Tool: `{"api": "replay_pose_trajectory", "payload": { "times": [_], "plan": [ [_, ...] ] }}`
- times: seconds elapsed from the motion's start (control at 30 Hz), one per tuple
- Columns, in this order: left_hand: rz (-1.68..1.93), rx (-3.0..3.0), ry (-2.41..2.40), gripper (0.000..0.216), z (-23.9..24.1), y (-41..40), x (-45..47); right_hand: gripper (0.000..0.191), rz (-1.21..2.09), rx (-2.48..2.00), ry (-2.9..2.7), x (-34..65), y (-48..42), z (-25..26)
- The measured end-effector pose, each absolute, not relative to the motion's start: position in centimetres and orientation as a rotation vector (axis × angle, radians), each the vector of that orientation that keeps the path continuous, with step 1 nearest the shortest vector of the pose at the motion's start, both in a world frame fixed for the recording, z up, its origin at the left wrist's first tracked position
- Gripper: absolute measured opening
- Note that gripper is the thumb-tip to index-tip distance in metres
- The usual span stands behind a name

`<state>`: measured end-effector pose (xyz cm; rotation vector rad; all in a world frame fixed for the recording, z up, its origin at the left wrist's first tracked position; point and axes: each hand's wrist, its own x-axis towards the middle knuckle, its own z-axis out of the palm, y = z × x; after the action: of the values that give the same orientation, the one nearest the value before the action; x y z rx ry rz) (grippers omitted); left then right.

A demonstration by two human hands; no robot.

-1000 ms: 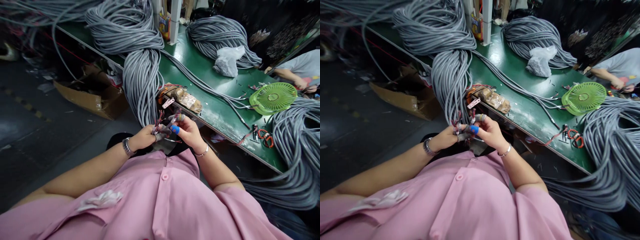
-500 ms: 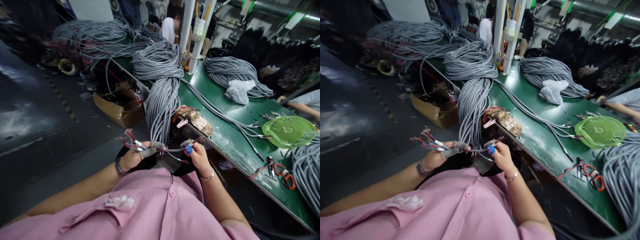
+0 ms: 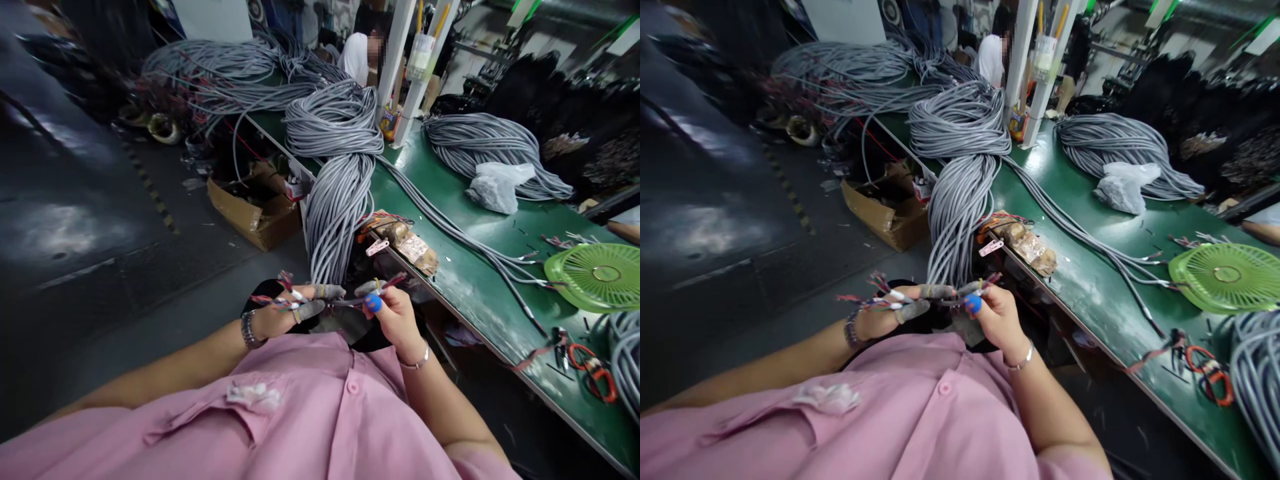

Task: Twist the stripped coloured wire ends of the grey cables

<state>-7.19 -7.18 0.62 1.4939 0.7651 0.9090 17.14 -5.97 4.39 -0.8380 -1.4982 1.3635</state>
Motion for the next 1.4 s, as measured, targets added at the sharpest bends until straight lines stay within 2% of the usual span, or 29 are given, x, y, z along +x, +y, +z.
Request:
{"api": "replay_pose_trajectory", "payload": {
  "times": [0.1, 0.17, 0.27, 0.37, 0.6, 0.77, 0.97, 1.13, 1.23, 1.4],
  "plan": [
    [0.879, 1.599, 0.733, 0.027, 1.1, -6.8, -6.2, 0.021, 1.388, -0.772, -1.523, 15.0, -5.6, 5.9],
    [0.989, 1.496, 0.746, 0.027, 1.3, -6.7, -5.7, 0.022, 1.363, -0.780, -1.471, 14.0, -5.3, 5.4],
    [1.281, 1.196, 0.668, 0.031, 1.9, -6.6, -5.0, 0.022, 1.283, -0.895, -1.412, 13.2, -4.9, 2.7],
    [1.427, 1.000, 0.598, 0.031, 2.6, -6.7, -4.4, 0.023, 1.180, -0.952, -1.765, 12.4, -4.7, -0.2],
    [1.395, 1.000, 0.715, 0.029, 2.5, -6.3, -4.2, 0.037, 0.927, -1.128, -2.093, 11.3, -4.2, -1.4],
    [1.307, 1.245, 0.922, 0.029, 2.1, -5.8, -6.3, 0.022, 0.835, -1.029, -2.159, 12.0, -4.0, -1.7],
    [1.125, 1.367, 1.006, 0.029, 2.5, -4.7, -10.2, 0.027, 0.993, -0.930, -1.871, 14.2, -3.6, -2.7],
    [1.395, 1.002, 0.834, 0.016, 2.8, -3.6, -11.4, 0.039, 1.219, -0.921, -1.539, 16.7, -3.7, -3.5],
    [1.255, 1.002, 0.751, 0.022, 3.1, -3.6, -10.3, 0.049, 1.252, -0.838, -1.580, 17.1, -4.3, -3.5],
    [1.092, 1.083, 0.836, 0.030, 4.1, -3.4, -5.9, 0.047, 1.251, -0.926, -1.803, 15.5, -4.1, -3.2]
  ]
}}
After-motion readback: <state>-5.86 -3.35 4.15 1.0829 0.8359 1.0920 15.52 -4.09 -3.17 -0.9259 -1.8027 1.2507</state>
